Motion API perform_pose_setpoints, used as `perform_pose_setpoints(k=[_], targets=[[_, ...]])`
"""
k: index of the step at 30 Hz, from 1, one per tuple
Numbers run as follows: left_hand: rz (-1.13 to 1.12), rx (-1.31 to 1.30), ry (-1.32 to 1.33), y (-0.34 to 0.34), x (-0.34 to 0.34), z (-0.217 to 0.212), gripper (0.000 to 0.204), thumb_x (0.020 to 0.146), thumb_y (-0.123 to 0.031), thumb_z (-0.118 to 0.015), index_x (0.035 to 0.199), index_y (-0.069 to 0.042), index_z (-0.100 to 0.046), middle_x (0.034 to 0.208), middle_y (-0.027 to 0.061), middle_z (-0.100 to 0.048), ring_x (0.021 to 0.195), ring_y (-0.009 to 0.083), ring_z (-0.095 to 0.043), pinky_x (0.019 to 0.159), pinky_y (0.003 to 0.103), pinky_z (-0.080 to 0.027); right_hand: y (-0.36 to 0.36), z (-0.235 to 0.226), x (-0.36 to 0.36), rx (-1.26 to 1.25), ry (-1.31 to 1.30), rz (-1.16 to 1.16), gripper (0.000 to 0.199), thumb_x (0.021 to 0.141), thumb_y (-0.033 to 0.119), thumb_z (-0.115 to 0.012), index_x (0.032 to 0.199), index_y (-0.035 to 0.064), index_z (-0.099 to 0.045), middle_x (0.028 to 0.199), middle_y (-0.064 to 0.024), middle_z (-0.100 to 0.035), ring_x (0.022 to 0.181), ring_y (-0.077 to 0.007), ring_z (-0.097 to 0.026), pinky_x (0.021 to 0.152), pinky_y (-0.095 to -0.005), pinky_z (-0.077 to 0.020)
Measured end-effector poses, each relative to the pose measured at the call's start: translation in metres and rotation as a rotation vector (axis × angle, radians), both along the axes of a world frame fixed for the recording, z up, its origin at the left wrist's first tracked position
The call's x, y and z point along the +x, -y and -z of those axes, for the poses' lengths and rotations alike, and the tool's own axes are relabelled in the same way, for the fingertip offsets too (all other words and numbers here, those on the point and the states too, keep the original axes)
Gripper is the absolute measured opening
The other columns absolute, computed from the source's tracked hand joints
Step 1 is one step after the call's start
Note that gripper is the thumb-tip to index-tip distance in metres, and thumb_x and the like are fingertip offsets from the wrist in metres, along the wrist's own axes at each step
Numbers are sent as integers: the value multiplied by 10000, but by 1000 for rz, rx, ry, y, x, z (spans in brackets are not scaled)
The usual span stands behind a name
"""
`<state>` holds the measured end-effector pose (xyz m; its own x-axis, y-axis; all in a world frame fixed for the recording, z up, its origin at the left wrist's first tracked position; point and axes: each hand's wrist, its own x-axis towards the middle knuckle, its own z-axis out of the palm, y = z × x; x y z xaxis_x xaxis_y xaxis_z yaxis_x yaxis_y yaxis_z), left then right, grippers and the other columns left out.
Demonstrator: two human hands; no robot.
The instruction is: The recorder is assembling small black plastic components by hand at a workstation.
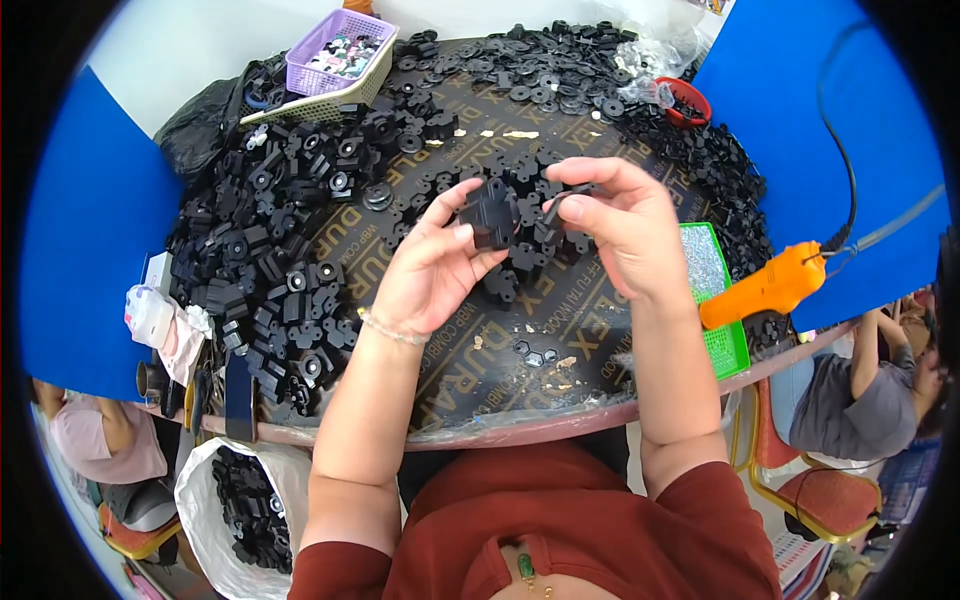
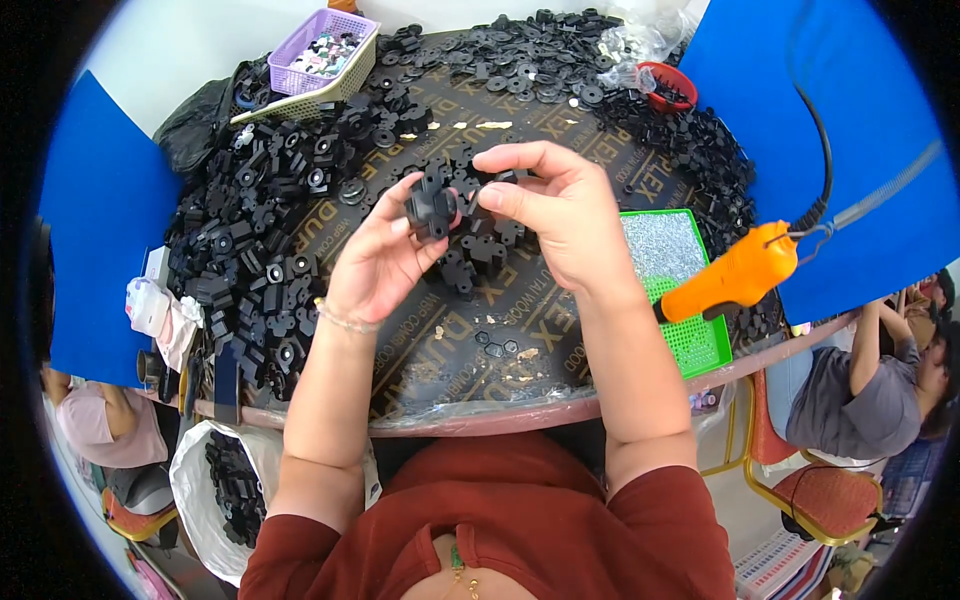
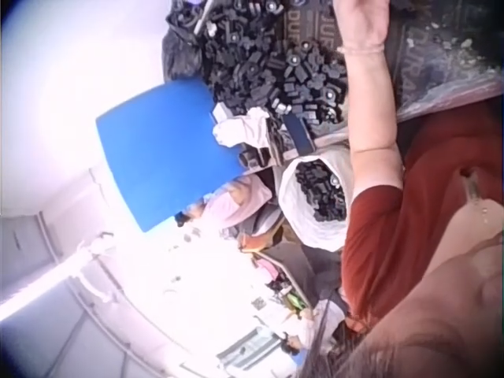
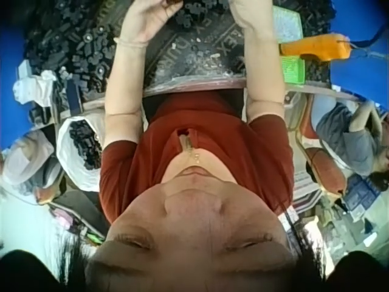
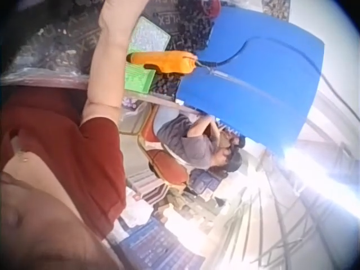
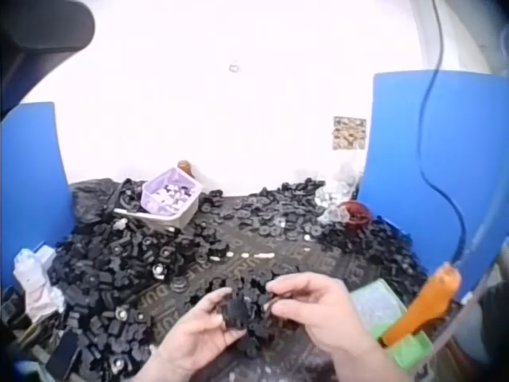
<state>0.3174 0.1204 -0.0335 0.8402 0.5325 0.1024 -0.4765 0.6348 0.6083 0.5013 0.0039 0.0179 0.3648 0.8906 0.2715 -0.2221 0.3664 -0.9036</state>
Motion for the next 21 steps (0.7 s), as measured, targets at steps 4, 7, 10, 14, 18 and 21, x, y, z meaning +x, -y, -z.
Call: perform_pose_setpoints(k=[4,7,10,14,18,21], targets=[[-48,-39,-43,5,4,22,548,867,56,-594,1352,-112,-406,1309,164,-548,1199,316,-575,1028,441,-492,-7,41,5,-40,-249,53,270,832,-31,-724,1091,-1,-651,1041,-89,-685,916,-169,-668,832,-313,-559],[-59,38,-66,6,7,31,538,856,91,-594,1308,-133,-407,1291,139,-534,1209,292,-560,1040,454,-478,-10,56,0,-58,-325,68,251,841,-34,-715,1077,8,-639,1075,-99,-668,938,-185,-672,837,-325,-571],[-94,35,-95,9,5,34,554,848,100,-597,1310,-132,-400,1306,131,-522,1196,280,-563,1037,453,-480,-11,66,-9,-107,-352,15,240,833,-41,-722,1056,-2,-643,1122,-117,-644,933,-188,-677,832,-322,-577],[-113,76,-118,5,2,32,550,869,67,-588,1348,-124,-395,1283,116,-552,1153,243,-588,990,419,-507,-10,61,-11,-26,-185,43,169,835,-51,-714,998,-23,-676,1126,-119,-632,919,-179,-667,820,-309,-575],[-70,47,-127,5,1,30,548,913,-11,-564,1427,-102,-397,1217,95,-611,1076,180,-617,895,343,-528,-4,55,0,-5,-2,-8,197,832,-47,-701,1024,-6,-685,1162,-130,-628,1016,-184,-629,836,-309,-557],[-53,63,-131,5,2,31,545,922,-34,-559,1444,-87,-411,1192,86,-628,1033,155,-622,853,314,-530,-1,50,-1,-15,156,-18,234,814,-56,-705,1044,-10,-693,1178,-124,-632,1047,-184,-620,887,-296,-514]])
